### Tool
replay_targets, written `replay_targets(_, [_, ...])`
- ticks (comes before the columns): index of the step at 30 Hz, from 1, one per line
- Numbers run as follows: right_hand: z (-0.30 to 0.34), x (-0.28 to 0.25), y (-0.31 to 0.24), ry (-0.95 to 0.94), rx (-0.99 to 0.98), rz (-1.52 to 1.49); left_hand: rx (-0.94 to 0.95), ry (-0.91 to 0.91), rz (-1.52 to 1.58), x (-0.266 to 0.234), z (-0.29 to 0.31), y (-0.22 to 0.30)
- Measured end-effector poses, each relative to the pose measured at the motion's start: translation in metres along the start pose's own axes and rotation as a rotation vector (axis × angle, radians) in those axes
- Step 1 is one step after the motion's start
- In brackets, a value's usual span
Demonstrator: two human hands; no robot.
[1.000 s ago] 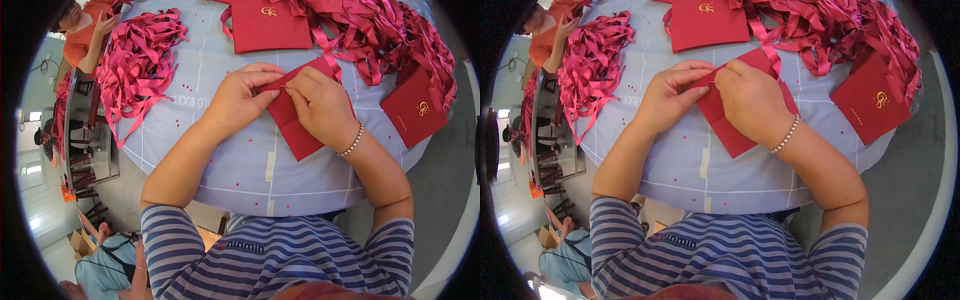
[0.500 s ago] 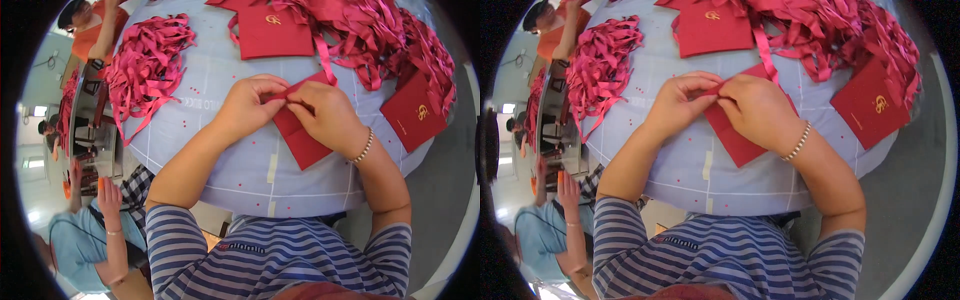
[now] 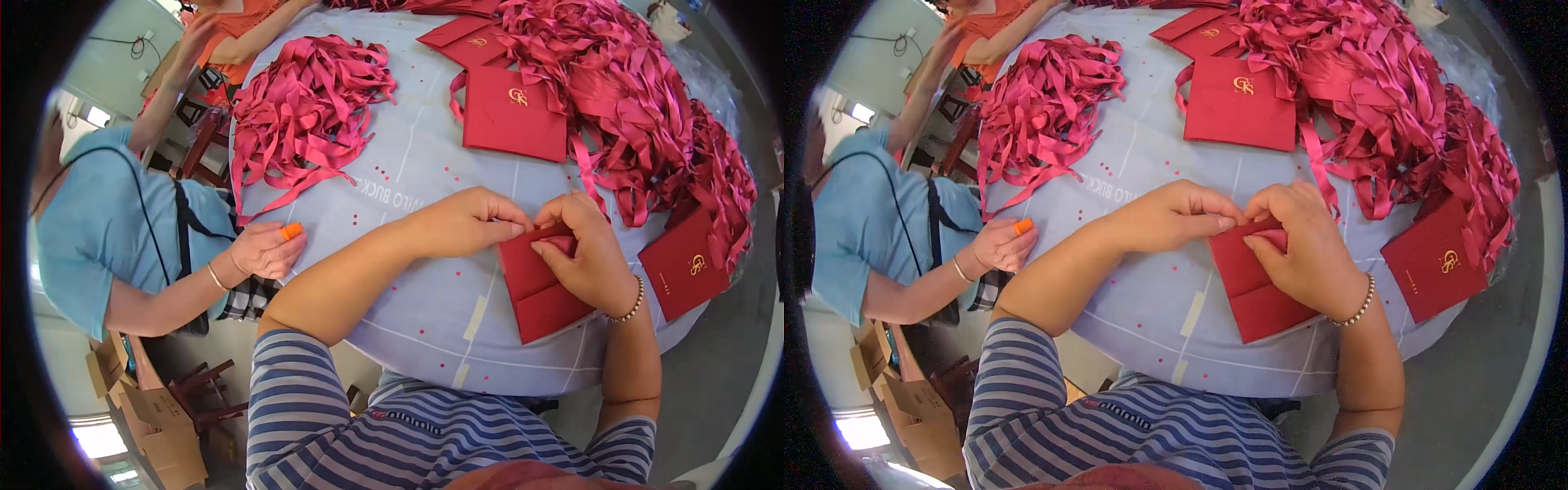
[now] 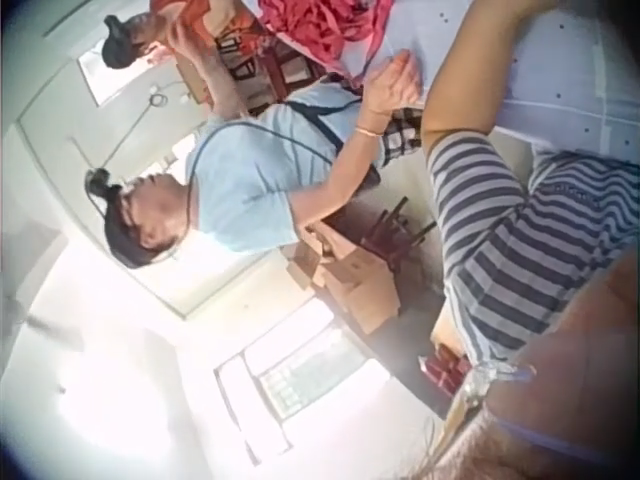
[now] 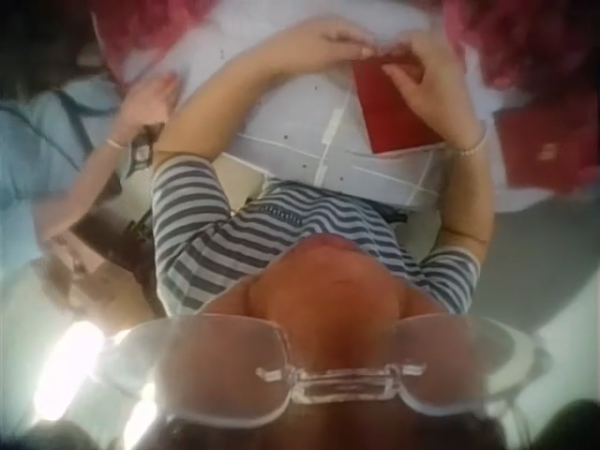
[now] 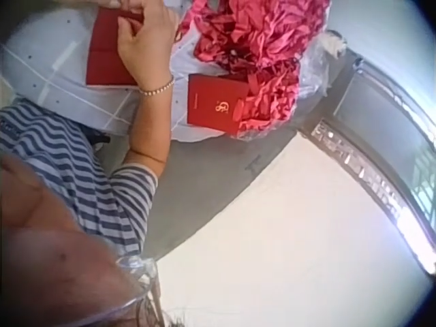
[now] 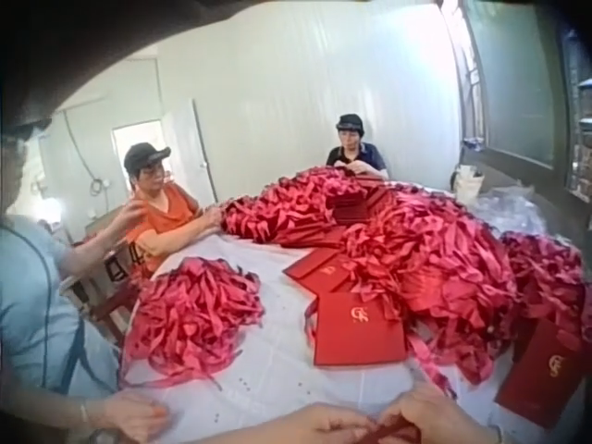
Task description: The person assembles gift bags by inserting ribbon handles into the slots of folded paper bags and folding them by hand.
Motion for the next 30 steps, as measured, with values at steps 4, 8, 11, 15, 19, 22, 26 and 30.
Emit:
replay_targets(4, [0.002,0.004,-0.002,-0.033,-0.006,-0.065,-0.036,-0.166,0.182,0.003,0.003,0.001])
replay_targets(8, [0.003,0.008,-0.003,-0.107,-0.047,-0.110,0.038,-0.230,0.063,0.001,0.004,0.004])
replay_targets(11, [0.002,0.011,-0.007,-0.150,-0.108,-0.132,0.120,-0.254,-0.096,0.003,0.004,0.007])
replay_targets(15, [0.001,0.011,-0.003,-0.083,-0.160,-0.044,0.421,-0.212,-0.562,0.005,0.001,0.031])
replay_targets(19, [0.003,0.011,0.005,-0.178,-0.032,-0.037,0.417,-0.116,-1.033,-0.014,0.007,0.041])
replay_targets(22, [0.006,0.012,0.002,-0.118,-0.081,-0.006,0.365,-0.068,-1.189,-0.035,0.014,0.037])
replay_targets(26, [0.009,0.012,0.001,-0.131,-0.104,0.020,0.252,0.132,-1.319,-0.053,0.022,0.038])
replay_targets(30, [0.007,0.023,0.006,-0.106,-0.141,-0.030,0.505,0.416,-0.991,-0.037,0.013,0.054])
Point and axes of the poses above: each hand's wrist, its own z-axis away from the middle knuckle, its own x-axis out of the palm, y = z × x, the point moved 5 cm from there along -z, towards the middle knuckle, and after that the axes turned 12 degrees about x, right-handed, at the moved point
